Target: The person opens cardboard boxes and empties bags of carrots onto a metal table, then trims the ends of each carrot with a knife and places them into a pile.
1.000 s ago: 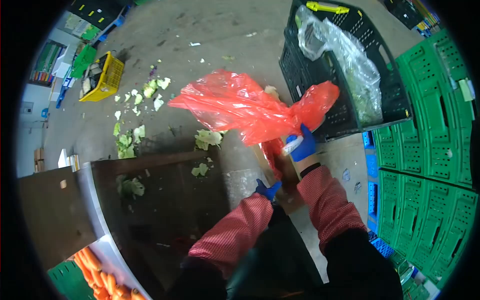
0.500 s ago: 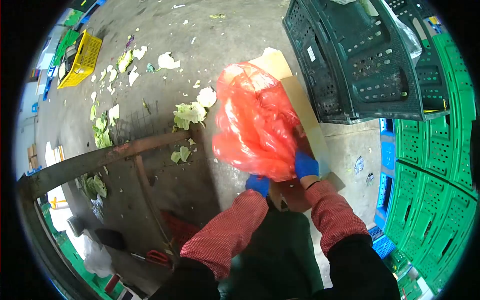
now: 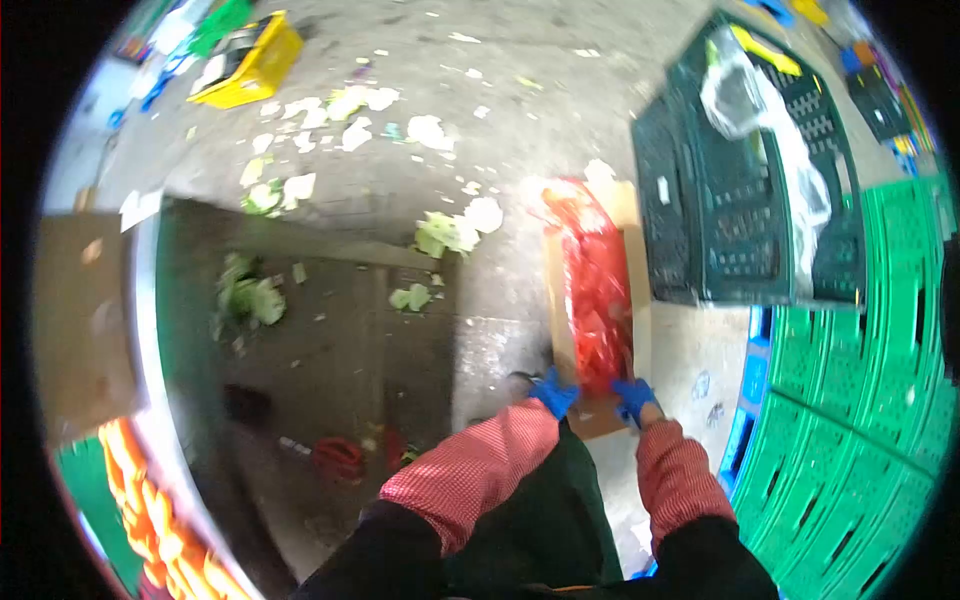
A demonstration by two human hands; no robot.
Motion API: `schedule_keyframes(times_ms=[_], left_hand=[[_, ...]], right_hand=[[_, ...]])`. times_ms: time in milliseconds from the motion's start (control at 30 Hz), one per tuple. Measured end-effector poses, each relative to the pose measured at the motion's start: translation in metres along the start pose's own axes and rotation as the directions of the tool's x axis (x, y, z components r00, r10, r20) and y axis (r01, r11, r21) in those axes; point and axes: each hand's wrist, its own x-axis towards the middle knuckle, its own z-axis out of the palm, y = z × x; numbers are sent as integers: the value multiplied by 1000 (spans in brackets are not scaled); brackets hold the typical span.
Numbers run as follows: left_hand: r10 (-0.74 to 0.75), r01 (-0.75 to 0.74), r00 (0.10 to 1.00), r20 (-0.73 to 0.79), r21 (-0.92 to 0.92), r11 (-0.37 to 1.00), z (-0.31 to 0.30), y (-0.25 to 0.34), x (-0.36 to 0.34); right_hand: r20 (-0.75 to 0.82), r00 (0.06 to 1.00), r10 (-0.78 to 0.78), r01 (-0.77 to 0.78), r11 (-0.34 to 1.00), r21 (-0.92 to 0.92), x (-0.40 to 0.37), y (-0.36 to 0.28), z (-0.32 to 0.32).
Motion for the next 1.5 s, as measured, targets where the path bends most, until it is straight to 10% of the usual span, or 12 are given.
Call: schedule_keyframes(times_ms=[100,200,233,267,400,567,733,800,933,1100,1267,1500], left_hand=[[26,-26,1000,12,-7,1000,-46,61,-61],[-119,144,990,82,-629,764,-74,124,-105],[16,-44,982,-191,-141,989,-13,89,-32],[26,-64,984,-178,-214,975,-69,134,-95],[150,-252,935,-320,-307,918,-231,253,-284],[92,-253,875,-475,-286,924,-285,261,-429],[-78,-231,797,-598,-423,876,-246,213,-580],[-173,-207,747,-642,-472,857,-210,185,-626],[-377,-274,584,-719,-611,743,-130,139,-715],[-613,-410,481,-627,-779,475,-58,99,-808],[-618,-577,449,-645,-737,351,-24,60,-850],[-489,-703,407,-772,-606,371,-86,54,-886]], right_hand=[[-56,966,-252,233,943,-236,-9,40,-24],[140,989,-54,99,934,-344,-116,-42,-60],[174,984,-47,120,892,-435,-127,-44,-71],[373,928,-28,281,710,-646,-123,-45,-86],[308,929,-204,306,891,-334,-200,-109,-88],[616,526,-587,851,378,-365,-221,-181,-64],[753,-45,-657,932,-298,-205,-333,-266,9],[793,243,-558,900,-176,-399,-397,-286,36],[688,387,-614,922,260,-287,-469,-282,118],[736,280,-616,945,311,-98,-580,-236,217],[820,-11,-572,996,-75,-40,-670,-202,273],[644,280,-712,875,466,135,-728,-273,281]])
